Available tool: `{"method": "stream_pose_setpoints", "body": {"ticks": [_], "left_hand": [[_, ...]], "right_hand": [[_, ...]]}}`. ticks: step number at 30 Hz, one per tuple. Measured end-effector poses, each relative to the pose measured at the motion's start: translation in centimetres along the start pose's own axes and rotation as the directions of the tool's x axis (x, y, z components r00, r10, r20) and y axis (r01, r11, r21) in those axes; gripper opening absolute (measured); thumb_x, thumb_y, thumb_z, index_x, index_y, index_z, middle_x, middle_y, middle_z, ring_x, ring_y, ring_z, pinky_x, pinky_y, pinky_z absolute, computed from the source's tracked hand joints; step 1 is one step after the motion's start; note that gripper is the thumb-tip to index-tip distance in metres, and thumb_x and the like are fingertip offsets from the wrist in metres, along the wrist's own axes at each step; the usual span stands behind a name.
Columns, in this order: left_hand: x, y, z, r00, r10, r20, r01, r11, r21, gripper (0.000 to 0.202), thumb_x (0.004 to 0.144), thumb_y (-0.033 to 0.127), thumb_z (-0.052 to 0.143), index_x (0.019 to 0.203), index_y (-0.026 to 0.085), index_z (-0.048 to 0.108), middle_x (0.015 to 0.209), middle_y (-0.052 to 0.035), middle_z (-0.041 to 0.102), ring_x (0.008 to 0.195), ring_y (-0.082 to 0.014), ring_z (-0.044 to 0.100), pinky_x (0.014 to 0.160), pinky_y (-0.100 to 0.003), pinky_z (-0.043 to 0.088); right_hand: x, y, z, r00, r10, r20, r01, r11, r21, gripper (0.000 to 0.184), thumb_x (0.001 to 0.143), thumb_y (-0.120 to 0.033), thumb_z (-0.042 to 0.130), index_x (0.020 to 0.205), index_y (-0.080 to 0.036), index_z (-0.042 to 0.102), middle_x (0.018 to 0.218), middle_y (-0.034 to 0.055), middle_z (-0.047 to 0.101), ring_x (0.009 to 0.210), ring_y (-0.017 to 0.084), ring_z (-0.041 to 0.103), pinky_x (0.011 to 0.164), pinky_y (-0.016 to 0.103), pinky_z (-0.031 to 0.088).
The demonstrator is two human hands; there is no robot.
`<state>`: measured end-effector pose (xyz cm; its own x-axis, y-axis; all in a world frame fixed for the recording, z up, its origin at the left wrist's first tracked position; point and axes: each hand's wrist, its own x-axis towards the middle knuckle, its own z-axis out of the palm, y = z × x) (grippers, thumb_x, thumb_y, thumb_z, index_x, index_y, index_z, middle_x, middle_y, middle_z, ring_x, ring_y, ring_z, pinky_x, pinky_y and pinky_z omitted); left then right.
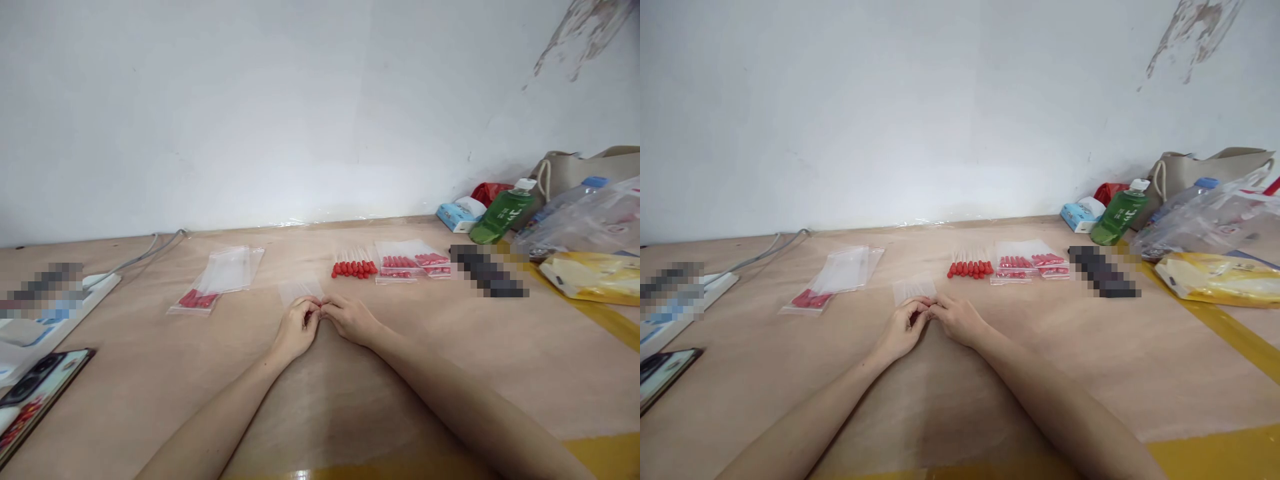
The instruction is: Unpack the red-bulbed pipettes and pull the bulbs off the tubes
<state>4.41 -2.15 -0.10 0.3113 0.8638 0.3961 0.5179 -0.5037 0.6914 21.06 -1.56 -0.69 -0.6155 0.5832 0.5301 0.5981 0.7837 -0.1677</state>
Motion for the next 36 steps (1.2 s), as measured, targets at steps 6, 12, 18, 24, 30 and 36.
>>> {"method": "stream_pose_setpoints", "body": {"ticks": [6,12,18,24,30,36], "left_hand": [[-0.2,-0.3,-0.4,0.990,-0.089,-0.113,0.091,0.996,0.013,0.018,0.085,0.026,0.041,0.080,0.018,0.057,0.095,-0.0061,0.061,0.089,-0.0163,0.058,0.081,-0.032,0.045],[0.0,-1.4,-2.6,0.990,0.039,0.137,-0.055,0.992,0.114,0.029,0.086,0.032,0.041,0.108,0.020,0.055,0.121,-0.0057,0.053,0.121,-0.0194,0.039,0.102,-0.039,0.030],[0.2,-2.0,-4.1,0.965,0.087,0.246,-0.152,0.954,0.260,0.042,0.083,0.037,0.046,0.122,0.021,0.046,0.123,-0.0065,0.051,0.118,-0.0212,0.041,0.104,-0.044,0.024],[-0.4,-1.4,-4.3,0.953,0.153,0.261,-0.208,0.958,0.199,0.054,0.071,0.042,0.061,0.119,0.021,0.048,0.113,-0.0088,0.052,0.105,-0.0224,0.050,0.089,-0.036,0.043],[-0.5,-2.0,-4.1,0.967,0.118,0.227,-0.167,0.962,0.214,0.054,0.071,0.043,0.061,0.118,0.021,0.048,0.114,-0.0087,0.052,0.105,-0.0216,0.050,0.089,-0.036,0.043],[-0.5,-2.0,-3.9,0.974,0.106,0.201,-0.155,0.957,0.246,0.050,0.073,0.043,0.059,0.116,0.020,0.050,0.109,-0.0086,0.053,0.101,-0.0212,0.051,0.087,-0.036,0.043]], "right_hand": [[0.0,-0.1,-0.5,0.997,-0.040,0.061,0.028,0.980,0.196,0.018,0.082,-0.013,0.042,0.091,-0.018,0.056,0.115,0.0093,0.050,0.088,0.013,0.056,0.074,0.025,0.046],[-1.1,1.0,-0.8,0.998,0.056,0.021,-0.060,0.894,0.444,0.006,0.071,-0.011,0.051,0.069,-0.017,0.053,0.104,0.0064,0.055,0.070,0.009,0.056,0.064,0.022,0.046],[-1.0,1.5,0.0,0.952,0.281,-0.118,-0.230,0.916,0.327,0.009,0.074,-0.017,0.051,0.074,-0.017,0.059,0.084,0.0044,0.055,0.069,0.011,0.052,0.063,0.023,0.043],[-0.5,1.4,-0.5,0.934,0.347,-0.087,-0.335,0.933,0.129,0.017,0.074,-0.018,0.054,0.085,-0.019,0.067,0.071,0.0035,0.049,0.072,0.015,0.046,0.065,0.027,0.038],[-0.6,2.2,-1.9,0.926,0.325,0.193,-0.368,0.892,0.263,0.040,0.070,-0.030,0.063,0.109,-0.023,0.059,0.080,0.0026,0.056,0.080,0.017,0.050,0.077,0.032,0.036],[-0.5,2.7,-2.2,0.896,0.340,0.286,-0.427,0.837,0.342,0.075,0.052,-0.054,0.072,0.117,-0.021,0.054,0.087,0.0033,0.057,0.084,0.020,0.051,0.081,0.035,0.036]]}}
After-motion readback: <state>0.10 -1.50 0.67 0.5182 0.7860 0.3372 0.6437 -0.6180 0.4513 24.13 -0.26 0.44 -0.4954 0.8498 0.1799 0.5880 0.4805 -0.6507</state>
